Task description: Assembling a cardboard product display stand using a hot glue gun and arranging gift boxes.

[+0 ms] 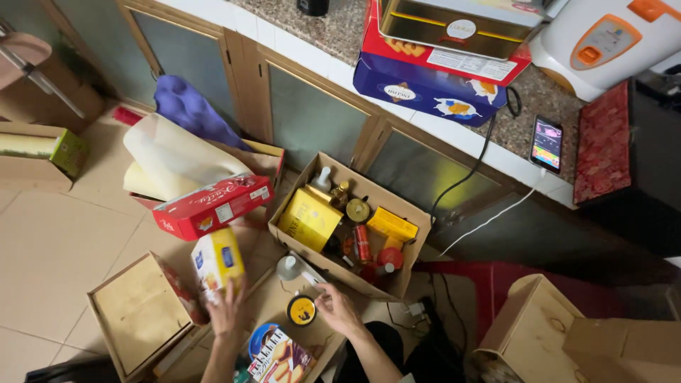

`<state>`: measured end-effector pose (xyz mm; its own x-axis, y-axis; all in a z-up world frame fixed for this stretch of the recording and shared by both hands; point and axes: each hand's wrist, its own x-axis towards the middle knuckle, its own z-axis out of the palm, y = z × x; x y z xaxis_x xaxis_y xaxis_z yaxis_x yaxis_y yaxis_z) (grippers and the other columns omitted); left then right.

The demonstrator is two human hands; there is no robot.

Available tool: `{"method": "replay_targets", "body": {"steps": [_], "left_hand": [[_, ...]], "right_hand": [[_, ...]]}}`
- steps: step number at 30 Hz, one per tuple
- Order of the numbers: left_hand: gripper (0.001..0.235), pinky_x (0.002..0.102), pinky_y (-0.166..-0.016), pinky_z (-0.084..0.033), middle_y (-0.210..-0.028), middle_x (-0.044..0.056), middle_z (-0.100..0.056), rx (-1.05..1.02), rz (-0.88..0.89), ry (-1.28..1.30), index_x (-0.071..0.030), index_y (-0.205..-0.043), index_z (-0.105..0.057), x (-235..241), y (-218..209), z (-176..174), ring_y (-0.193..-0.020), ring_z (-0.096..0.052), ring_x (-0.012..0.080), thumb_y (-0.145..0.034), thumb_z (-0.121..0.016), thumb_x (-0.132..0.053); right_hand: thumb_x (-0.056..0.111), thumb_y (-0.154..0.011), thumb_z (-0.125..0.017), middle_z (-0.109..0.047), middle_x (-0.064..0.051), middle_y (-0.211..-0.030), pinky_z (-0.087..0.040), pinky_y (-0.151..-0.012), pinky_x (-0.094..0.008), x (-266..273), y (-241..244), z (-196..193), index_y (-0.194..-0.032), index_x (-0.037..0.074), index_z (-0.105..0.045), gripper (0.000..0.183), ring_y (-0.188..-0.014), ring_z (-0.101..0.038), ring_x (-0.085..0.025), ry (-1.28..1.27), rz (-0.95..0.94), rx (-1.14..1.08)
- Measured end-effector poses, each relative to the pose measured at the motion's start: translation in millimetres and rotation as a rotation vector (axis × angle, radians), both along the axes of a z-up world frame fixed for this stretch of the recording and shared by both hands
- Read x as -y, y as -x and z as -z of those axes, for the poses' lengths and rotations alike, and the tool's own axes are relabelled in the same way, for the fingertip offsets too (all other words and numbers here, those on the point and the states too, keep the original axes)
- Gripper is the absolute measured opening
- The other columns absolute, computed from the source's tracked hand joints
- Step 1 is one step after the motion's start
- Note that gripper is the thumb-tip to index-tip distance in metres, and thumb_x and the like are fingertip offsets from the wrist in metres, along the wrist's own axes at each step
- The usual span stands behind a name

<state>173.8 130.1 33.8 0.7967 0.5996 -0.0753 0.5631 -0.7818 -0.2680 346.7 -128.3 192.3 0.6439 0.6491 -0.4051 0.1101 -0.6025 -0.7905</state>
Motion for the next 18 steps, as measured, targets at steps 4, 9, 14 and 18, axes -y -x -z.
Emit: {"method": "replay_targets", "body": {"steps": [4,9,14,18], "left_hand": [[0.06,0.04,-0.066,-0.057,-0.129,0.008,-0.055,0.226,-0.236,-0.024,-0.028,-0.13,-0.053,-13.4,32.7,-67.3,-0.092,-0.064,0.0263,-0.082,-0.065,-0.062],[0.038,0.051,-0.069,-0.057,-0.119,0.02,-0.051,0.522,-0.578,0.254,-0.017,-0.121,-0.056,-41.9,54.5,-78.1,-0.093,-0.06,0.0429,-0.093,-0.065,-0.041],[0.058,0.056,-0.075,-0.056,-0.124,0.023,-0.048,0.622,-0.6,0.298,-0.005,-0.128,-0.047,-44.3,48.5,-77.6,-0.092,-0.061,0.0485,-0.081,-0.072,-0.028],[0.085,0.053,-0.108,-0.036,-0.136,0.024,-0.051,0.602,-0.453,0.138,-0.002,-0.139,-0.053,-31.4,18.6,-68.5,-0.127,-0.046,0.0423,-0.068,-0.074,-0.045]], "right_hand": [[0.023,-0.092,-0.068,-0.073,-0.005,-0.105,-0.064,-0.072,-0.033,-1.2,9.4,8.1,-0.139,0.017,-0.054,0.049,-0.089,-0.078,-0.019,-0.056,-0.034,0.068],[0.023,-0.094,-0.067,-0.072,-0.004,-0.104,-0.066,-0.074,-0.033,-5.9,9.3,2.8,-0.142,0.017,-0.051,0.052,-0.093,-0.077,-0.019,-0.006,-0.076,0.05],[0.024,-0.096,-0.063,-0.072,-0.011,-0.117,-0.069,-0.078,-0.038,-6.7,10.6,-3.8,-0.139,0.016,-0.055,0.045,-0.099,-0.077,-0.025,-0.085,0.019,0.048],[0.004,-0.095,-0.062,-0.075,-0.013,-0.096,-0.059,-0.065,-0.028,-15.5,-44.5,-10.1,-0.132,-0.001,-0.061,0.037,-0.084,-0.073,-0.021,-0.779,0.282,-0.318]]}}
